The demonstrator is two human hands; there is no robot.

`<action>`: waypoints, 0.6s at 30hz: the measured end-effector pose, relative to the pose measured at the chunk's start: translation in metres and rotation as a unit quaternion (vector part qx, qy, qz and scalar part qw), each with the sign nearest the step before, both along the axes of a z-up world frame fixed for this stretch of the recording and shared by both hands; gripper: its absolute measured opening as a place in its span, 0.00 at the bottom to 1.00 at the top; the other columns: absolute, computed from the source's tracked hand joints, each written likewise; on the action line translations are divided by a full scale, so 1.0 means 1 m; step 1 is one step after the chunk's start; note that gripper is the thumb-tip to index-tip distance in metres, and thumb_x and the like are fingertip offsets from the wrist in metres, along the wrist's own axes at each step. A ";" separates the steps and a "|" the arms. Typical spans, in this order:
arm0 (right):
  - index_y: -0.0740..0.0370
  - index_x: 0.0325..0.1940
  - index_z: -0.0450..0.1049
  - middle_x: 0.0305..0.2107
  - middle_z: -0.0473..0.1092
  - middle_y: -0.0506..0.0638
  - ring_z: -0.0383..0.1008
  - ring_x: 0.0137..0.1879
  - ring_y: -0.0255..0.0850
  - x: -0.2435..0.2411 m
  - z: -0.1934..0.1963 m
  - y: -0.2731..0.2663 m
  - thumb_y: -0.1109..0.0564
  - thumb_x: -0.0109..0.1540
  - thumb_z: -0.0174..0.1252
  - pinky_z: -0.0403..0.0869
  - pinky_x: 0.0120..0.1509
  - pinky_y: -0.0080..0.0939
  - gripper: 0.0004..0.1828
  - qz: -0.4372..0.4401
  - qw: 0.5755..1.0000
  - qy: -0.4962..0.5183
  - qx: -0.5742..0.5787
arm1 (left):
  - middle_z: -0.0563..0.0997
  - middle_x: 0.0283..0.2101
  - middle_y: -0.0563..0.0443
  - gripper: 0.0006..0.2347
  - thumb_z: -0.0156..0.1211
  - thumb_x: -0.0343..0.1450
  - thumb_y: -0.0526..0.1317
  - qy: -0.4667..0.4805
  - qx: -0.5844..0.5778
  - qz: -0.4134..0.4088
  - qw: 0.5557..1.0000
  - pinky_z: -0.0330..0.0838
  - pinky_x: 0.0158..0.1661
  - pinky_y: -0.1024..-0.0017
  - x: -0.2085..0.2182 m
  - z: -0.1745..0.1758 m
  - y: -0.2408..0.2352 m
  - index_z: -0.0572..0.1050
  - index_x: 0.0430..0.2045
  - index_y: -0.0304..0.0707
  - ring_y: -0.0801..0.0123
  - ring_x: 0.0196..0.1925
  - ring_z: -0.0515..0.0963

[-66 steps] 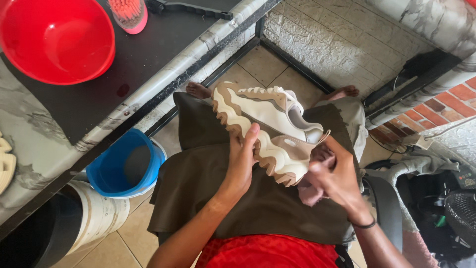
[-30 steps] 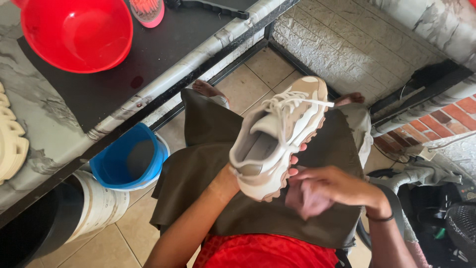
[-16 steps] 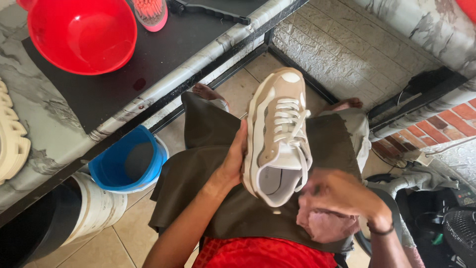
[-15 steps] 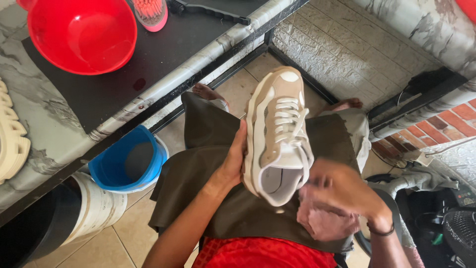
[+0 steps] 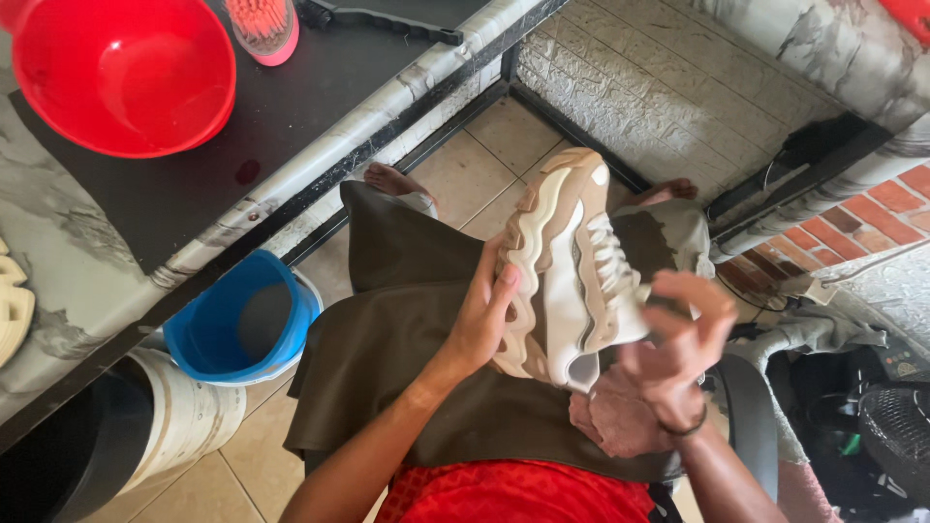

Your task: The person cleans a beige sneaker by scrubbing the sole with a brush and wiping it with a cloth. They then switch to a white sneaker with green accents, repeating the process of scrubbing the sole and wiping it down.

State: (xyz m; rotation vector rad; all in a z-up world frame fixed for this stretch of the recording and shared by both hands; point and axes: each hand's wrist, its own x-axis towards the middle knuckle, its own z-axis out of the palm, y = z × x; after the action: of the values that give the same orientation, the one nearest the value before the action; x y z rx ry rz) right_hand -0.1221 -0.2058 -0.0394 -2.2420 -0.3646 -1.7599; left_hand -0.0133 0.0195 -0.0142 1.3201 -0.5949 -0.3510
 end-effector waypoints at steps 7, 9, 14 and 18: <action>0.64 0.54 0.68 0.56 0.64 0.61 0.72 0.61 0.59 0.005 0.049 0.023 0.66 0.64 0.68 0.76 0.63 0.56 0.18 0.032 0.942 0.258 0.214 | 0.69 0.68 0.24 0.29 0.50 0.80 0.52 0.035 0.040 0.100 0.994 0.58 0.70 0.44 -0.013 0.020 -0.001 0.56 0.75 0.37 0.40 0.71 0.68; 0.65 0.64 0.66 0.58 0.63 0.62 0.70 0.64 0.59 0.007 0.054 0.023 0.70 0.62 0.65 0.76 0.63 0.54 0.28 0.057 0.915 0.317 0.244 | 0.67 0.68 0.19 0.30 0.51 0.80 0.52 0.047 0.050 0.128 0.989 0.56 0.70 0.42 -0.014 0.023 0.001 0.55 0.75 0.35 0.35 0.71 0.68; 0.66 0.79 0.56 0.62 0.70 0.67 0.75 0.67 0.56 0.008 0.023 -0.001 0.48 0.71 0.48 0.76 0.66 0.63 0.34 0.257 0.654 0.559 0.440 | 0.67 0.66 0.30 0.29 0.53 0.79 0.51 0.080 0.032 0.183 0.979 0.65 0.66 0.47 -0.006 0.033 0.005 0.54 0.75 0.41 0.47 0.64 0.75; 0.78 0.83 0.36 0.74 0.46 0.85 0.54 0.77 0.77 0.006 0.068 0.043 0.21 0.57 0.58 0.62 0.75 0.76 0.73 0.212 0.591 0.679 0.380 | 0.63 0.67 0.26 0.31 0.54 0.79 0.50 0.093 0.011 0.172 0.981 0.62 0.67 0.44 -0.022 0.059 0.004 0.51 0.76 0.40 0.43 0.66 0.72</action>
State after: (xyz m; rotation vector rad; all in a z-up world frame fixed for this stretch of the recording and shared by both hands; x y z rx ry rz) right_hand -0.1161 -0.1633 0.0287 -1.8462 0.1937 0.3422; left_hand -0.0352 0.0232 0.0451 1.3652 -0.2010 -0.1933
